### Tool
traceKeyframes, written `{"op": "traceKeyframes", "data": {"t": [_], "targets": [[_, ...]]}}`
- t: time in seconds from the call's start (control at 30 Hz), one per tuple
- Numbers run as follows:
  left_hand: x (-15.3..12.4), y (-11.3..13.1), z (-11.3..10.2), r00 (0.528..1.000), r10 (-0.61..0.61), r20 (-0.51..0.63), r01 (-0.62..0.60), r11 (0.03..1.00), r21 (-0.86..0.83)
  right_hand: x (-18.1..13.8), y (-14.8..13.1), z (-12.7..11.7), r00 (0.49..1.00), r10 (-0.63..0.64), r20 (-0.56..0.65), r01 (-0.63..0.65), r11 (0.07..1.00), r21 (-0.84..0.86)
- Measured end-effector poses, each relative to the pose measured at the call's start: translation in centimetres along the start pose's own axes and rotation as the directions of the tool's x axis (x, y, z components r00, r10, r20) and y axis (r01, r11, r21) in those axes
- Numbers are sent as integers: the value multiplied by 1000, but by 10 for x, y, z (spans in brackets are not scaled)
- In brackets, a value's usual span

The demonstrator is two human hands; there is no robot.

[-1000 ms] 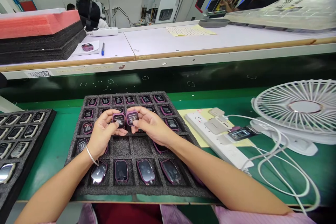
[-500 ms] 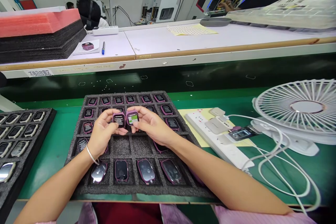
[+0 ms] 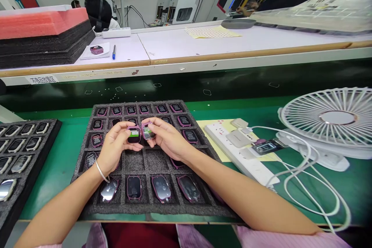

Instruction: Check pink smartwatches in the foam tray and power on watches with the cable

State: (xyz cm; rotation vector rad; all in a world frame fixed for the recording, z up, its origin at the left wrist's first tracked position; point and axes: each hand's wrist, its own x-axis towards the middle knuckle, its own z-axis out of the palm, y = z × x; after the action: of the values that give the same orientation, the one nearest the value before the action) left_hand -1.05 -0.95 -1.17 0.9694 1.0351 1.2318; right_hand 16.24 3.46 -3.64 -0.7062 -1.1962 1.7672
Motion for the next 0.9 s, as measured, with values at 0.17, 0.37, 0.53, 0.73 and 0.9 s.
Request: {"op": "traceKeyframes", "data": {"t": [0.17, 0.37, 0.53, 0.73, 0.9], "targets": [[0, -1, -1, 1000, 1, 8, -1, 1000, -2, -1, 0, -1, 1000, -15, 20, 16, 1000, -12], [0, 0, 0, 1000, 4, 10, -4, 1000, 8, -1, -1, 0, 999, -33, 8, 34, 999, -42], [0, 0, 0, 1000, 6, 5, -6, 1000, 11, -1, -1, 0, 999, -45, 20, 46, 998, -34], [0, 0, 0, 1000, 8, -13, -8, 1000, 22, -2, -1, -1, 998, -46, 43, 47, 999, -28], [0, 1, 0, 1000, 14, 0, -14, 1000, 8, -1, 0, -2, 998, -23, 56, 23, 1000, -1]]}}
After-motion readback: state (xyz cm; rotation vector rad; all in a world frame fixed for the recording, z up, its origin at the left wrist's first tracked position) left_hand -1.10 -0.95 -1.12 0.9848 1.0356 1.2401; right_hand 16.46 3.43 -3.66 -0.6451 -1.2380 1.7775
